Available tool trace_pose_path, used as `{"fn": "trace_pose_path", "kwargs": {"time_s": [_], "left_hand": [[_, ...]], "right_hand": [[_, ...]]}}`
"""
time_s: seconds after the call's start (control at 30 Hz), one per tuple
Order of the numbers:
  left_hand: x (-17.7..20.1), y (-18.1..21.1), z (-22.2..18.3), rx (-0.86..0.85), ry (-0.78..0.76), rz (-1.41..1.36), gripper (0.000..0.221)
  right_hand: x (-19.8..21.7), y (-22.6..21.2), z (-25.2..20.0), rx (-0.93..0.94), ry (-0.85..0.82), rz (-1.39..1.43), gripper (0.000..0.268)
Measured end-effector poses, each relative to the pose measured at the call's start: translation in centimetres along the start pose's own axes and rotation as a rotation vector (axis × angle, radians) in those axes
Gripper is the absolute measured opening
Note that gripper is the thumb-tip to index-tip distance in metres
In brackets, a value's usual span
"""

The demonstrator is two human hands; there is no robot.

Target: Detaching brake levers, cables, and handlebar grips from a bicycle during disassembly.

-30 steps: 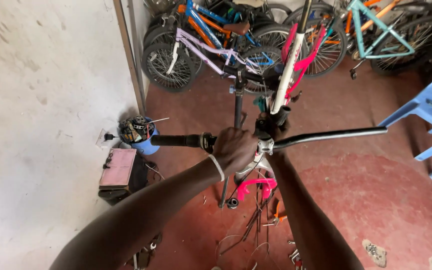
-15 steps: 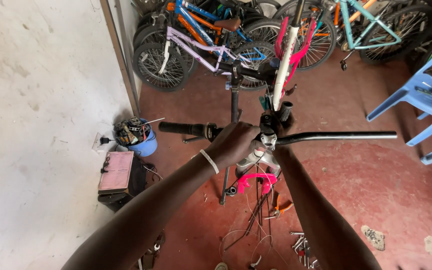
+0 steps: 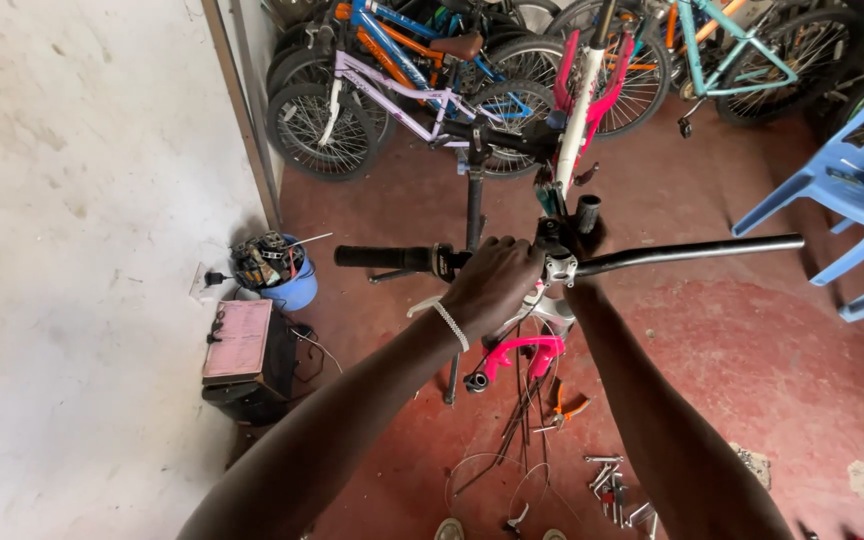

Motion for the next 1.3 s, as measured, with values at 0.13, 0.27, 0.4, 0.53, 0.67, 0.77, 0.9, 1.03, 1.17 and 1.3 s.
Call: {"fn": "trace_pose_path", "kwargs": {"time_s": [0.13, 0.27, 0.4, 0.53, 0.67, 0.77, 0.9, 1.03, 1.17, 1.3], "left_hand": [[2.5, 1.2, -0.9, 0.024, 0.112, 0.118, 0.031], [6.6, 3.0, -2.8, 0.022, 0.533, 0.008, 0.033], [9.9, 8.4, -6.6, 0.094, 0.959, -0.216, 0.004], [4.5, 11.0, -9.8, 0.719, 0.832, -0.831, 0.031], [-3.8, 13.5, -10.9, 0.558, -0.047, -1.497, 0.04], [-6.7, 16.0, -10.9, 0.9, 0.092, -1.94, 0.023], [-8.0, 15.7, -12.1, 1.109, 0.266, -1.928, 0.018], [-7.8, 15.5, -13.6, 1.212, 0.397, -2.103, 0.022], [-10.9, 15.2, -15.1, 1.2, 0.568, -2.204, 0.008], [-7.7, 15.6, -14.7, 1.162, 0.539, -2.16, 0.018]], "right_hand": [[1.1, -0.1, 0.0, -0.014, 0.051, -0.068, 0.02], [6.1, 7.2, 0.5, 0.002, 0.279, 0.077, 0.029], [12.8, 3.8, -5.7, 0.023, 0.523, 0.091, 0.024], [15.4, -1.2, -14.9, -0.414, 0.493, -0.078, 0.015], [15.8, -0.2, -20.7, -0.51, 0.112, -0.032, 0.022], [13.4, 0.2, -23.4, -0.574, -0.048, 0.255, 0.013], [12.0, -3.2, -23.7, -0.608, -0.05, 0.19, 0.012], [14.7, -0.7, -25.0, -0.257, -0.256, -0.252, 0.027], [11.2, -5.9, -25.4, -0.656, -0.023, -0.11, 0.018], [10.2, -7.6, -25.6, -0.554, -0.022, -0.36, 0.015]]}}
Point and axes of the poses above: each hand's wrist, its own z-axis towards the middle knuckle, its own x-axis out of the back of the hand, y = z × x, the point moved 2 cm from there along z, towards the middle knuckle, and after that the axes turned 9 degrees about -z, right-handed, at the moved point
